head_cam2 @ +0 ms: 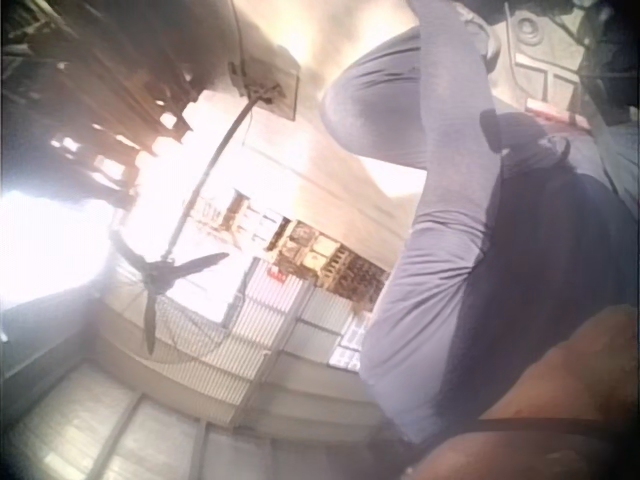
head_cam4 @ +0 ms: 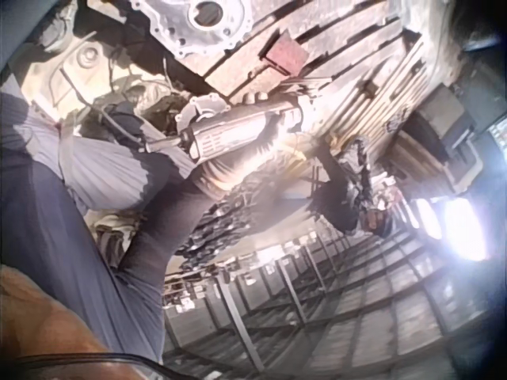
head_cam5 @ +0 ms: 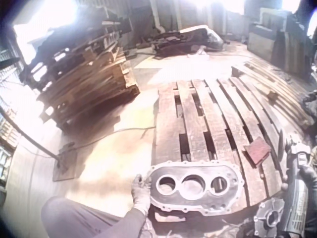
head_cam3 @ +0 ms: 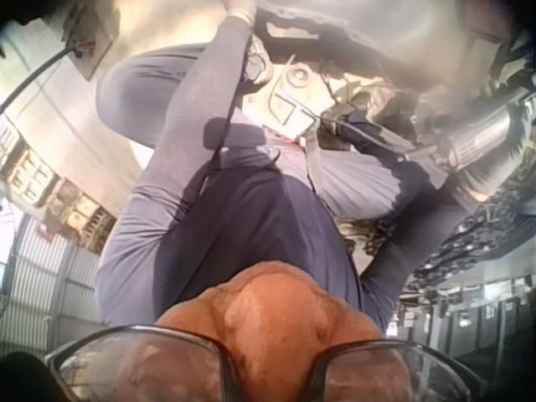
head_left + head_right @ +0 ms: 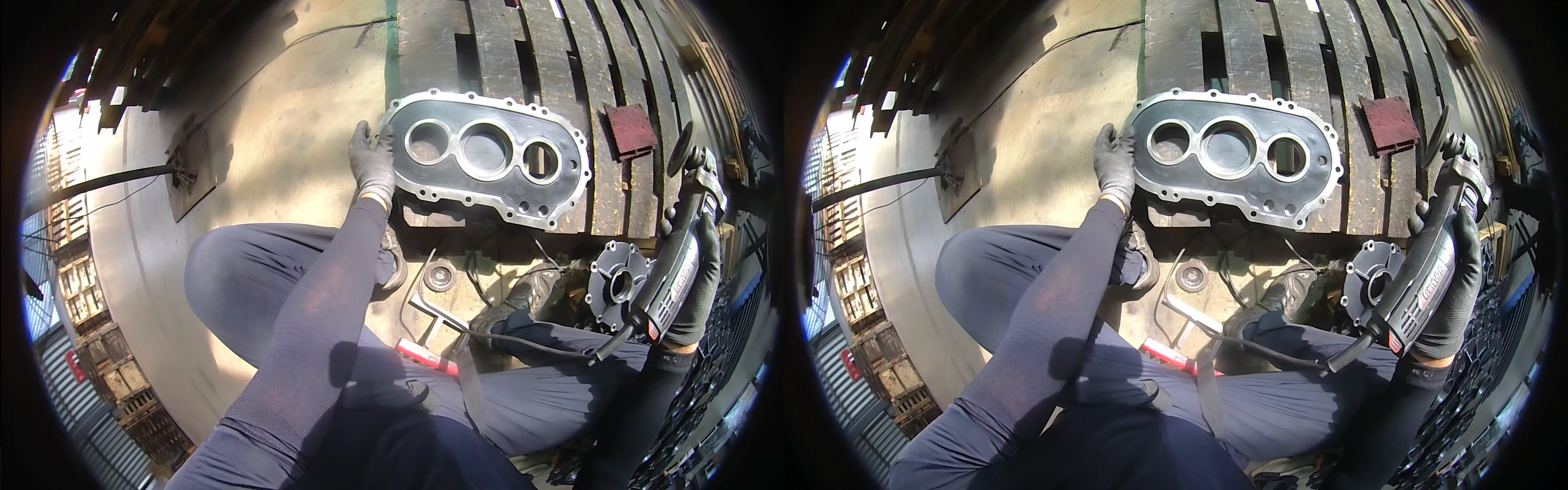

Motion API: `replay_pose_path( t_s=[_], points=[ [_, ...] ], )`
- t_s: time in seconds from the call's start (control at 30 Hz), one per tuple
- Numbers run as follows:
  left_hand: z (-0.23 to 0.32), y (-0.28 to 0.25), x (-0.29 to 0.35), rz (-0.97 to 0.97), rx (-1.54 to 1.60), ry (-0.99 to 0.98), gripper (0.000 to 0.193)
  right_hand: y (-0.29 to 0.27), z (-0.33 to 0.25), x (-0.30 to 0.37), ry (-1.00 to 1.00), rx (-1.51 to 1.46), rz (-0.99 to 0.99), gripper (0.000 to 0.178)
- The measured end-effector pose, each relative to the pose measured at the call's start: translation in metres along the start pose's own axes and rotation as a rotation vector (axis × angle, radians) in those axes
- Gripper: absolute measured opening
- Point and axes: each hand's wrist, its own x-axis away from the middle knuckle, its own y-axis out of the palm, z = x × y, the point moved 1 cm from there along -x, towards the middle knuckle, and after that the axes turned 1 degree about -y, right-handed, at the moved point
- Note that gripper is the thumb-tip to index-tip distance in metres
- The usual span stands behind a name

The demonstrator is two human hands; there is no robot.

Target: The person sits on the floor and uses a handheld angle grinder to smooth the surface of a metal manifold part. They rotate the part to access different areas and then wipe it with a cloth before placing it aside.

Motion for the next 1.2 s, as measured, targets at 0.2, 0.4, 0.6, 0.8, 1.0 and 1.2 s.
replay_pose_path(
  t_s=[0.2, 0.4, 0.6, 0.8, 1.0, 1.2],
  points=[
    [0.004, 0.009, 0.009, -0.175, 0.176, -0.205, 0.098, 0.003, 0.005, -0.006, 0.012, 0.030, -0.049, 0.052],
    [0.020, 0.002, 0.013, -0.157, -0.347, 0.018, 0.106, 0.011, 0.007, -0.003, 0.021, 0.041, -0.010, 0.053],
    [0.054, -0.001, 0.017, -0.247, -0.486, -0.092, 0.114, 0.018, 0.011, 0.000, 0.024, 0.048, -0.014, 0.048],
    [0.077, -0.004, 0.021, -0.337, -0.601, -0.154, 0.124, 0.020, 0.013, 0.002, 0.089, -0.002, -0.062, 0.041],
    [0.075, 0.002, 0.008, -0.370, -0.717, -0.145, 0.111, 0.015, 0.014, 0.003, 0.080, 0.071, -0.094, 0.051],
    [0.100, 0.003, 0.002, -0.254, -0.982, 0.348, 0.099, 0.007, 0.013, 0.008, 0.048, 0.081, -0.095, 0.057]
  ],
)
